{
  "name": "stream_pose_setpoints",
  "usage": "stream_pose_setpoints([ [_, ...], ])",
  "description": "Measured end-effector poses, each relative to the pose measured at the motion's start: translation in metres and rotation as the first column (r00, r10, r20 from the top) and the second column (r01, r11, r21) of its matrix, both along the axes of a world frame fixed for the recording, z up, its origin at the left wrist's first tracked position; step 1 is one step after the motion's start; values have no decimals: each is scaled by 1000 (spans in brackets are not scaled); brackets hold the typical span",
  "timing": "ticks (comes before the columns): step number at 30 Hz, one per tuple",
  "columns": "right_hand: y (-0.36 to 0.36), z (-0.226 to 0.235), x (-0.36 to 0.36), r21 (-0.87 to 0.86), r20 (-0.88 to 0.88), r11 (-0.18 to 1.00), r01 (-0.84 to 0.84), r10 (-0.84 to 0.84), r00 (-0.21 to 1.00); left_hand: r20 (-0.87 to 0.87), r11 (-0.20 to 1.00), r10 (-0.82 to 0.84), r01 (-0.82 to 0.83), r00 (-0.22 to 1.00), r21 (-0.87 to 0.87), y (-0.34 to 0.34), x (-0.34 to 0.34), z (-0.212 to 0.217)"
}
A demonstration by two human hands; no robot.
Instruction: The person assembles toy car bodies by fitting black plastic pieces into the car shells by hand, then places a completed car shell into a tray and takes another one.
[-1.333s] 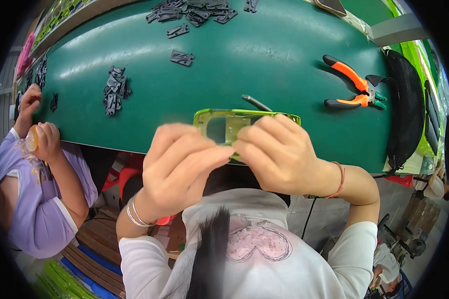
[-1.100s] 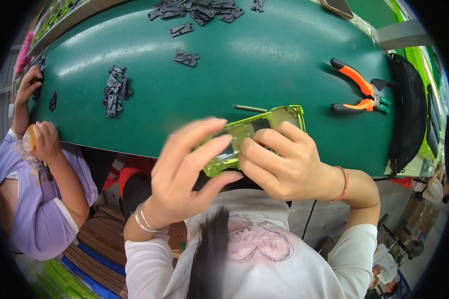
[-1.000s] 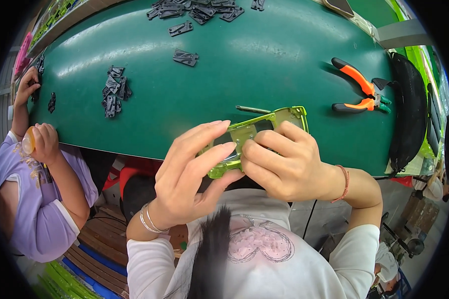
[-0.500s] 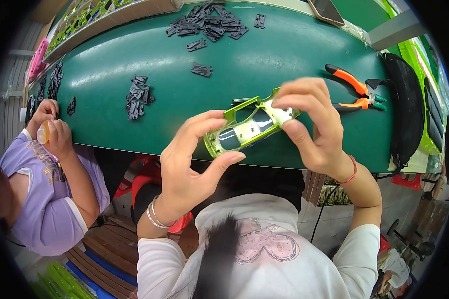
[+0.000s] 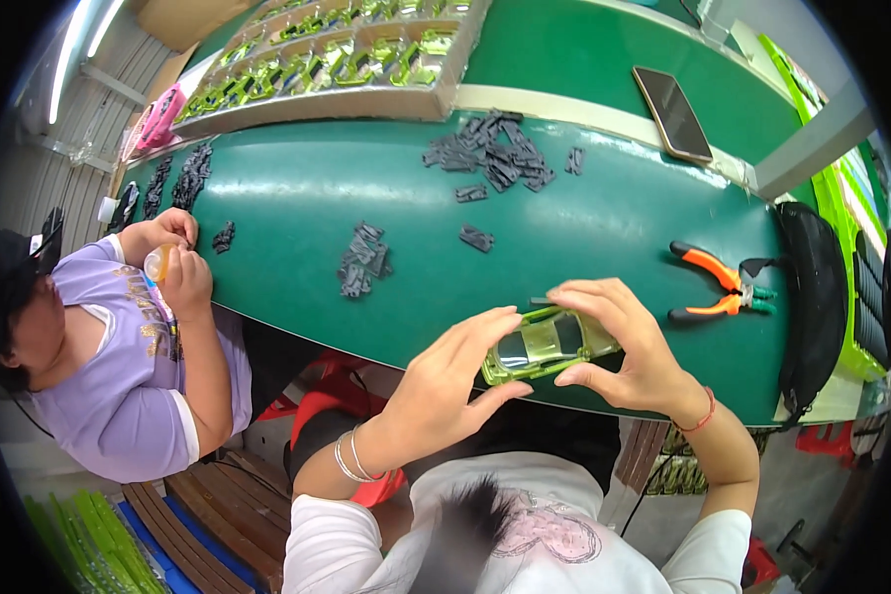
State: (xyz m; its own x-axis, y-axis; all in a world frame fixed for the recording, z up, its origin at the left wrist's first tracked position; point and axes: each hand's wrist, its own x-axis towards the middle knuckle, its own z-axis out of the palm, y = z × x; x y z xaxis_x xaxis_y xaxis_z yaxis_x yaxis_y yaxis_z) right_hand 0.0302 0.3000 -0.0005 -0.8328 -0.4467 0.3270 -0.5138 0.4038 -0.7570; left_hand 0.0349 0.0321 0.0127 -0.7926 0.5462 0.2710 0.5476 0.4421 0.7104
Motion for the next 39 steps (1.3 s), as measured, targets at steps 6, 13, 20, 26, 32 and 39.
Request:
stream_pose_setpoints([
  [6,-3,-3,-7,25,-114,999,-38,40,993,-64,990,-74,65,995,-127,-13,-3,7],
  [13,-10,6,-9,41,-161,998,37,-30,987,123,997,3,-13,992,82,-20,-11,9],
  [20,-24,22,-26,71,-192,989,129,-113,975,-309,928,371,-347,876,133,-57,-106,57],
  [26,-34,-3,-52,288,-239,950,-120,193,952,-653,710,509,-702,560,-49,-169,-348,62],
  [32,-22,0,-67,305,-212,949,-82,152,965,-655,397,628,-897,420,-195,-278,-496,43],
  [39,-24,0,-79,291,-62,956,-30,50,997,-614,273,711,-939,343,-209,-312,-592,15],
])
